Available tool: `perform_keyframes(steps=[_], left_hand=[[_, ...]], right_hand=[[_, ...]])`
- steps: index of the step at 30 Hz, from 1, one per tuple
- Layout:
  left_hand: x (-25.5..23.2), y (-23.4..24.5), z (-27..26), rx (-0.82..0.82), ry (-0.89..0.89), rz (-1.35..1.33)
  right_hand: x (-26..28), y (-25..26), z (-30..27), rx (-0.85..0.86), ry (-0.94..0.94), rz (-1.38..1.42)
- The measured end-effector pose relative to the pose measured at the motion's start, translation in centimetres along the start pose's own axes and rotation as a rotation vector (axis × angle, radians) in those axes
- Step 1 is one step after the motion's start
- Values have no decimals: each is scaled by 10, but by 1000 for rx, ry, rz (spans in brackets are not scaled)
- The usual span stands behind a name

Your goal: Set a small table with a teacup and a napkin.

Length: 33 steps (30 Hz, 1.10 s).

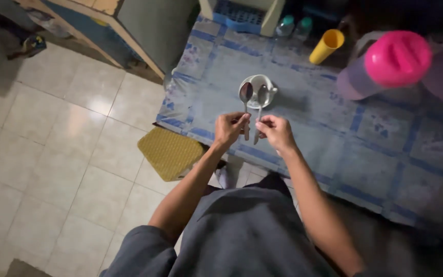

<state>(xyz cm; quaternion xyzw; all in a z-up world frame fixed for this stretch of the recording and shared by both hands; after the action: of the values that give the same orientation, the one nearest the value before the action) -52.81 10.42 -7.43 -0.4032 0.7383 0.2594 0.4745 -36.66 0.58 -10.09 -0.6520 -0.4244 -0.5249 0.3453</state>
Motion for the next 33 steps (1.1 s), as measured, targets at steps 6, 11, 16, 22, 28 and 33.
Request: perform_keyframes(steps=[6,11,16,22,28,33], left_hand=[[41,41,23,-25,39,-22],[41,44,40,-23,42,-75],[46,38,75,-33,93,-90],[57,28,122,-39,102,-40],[83,19,160,-52,193,-35],[99,7,191,-38,296,-99]], right_hand=[[-5,-6,5,-73,-23,-34],[15,12,16,-101,-25,-53],[22,28,38,-124,-51,-58],[24,43,68,-134,-108,-84],[6,56,91,-145,-99,-102],[-5,67,112,-142,-133,-86]])
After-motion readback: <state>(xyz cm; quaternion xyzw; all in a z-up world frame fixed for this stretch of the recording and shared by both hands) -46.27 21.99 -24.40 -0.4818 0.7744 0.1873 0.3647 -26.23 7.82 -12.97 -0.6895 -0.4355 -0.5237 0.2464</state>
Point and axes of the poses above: each hand's wrist, its own z-axis towards the middle knuckle, its own y-axis out of the back of the hand, x = y × z, the point moved 1 cm from there along z, towards the middle knuckle, and after that the axes turned 7 degrees about y, right-handed, at the moved point
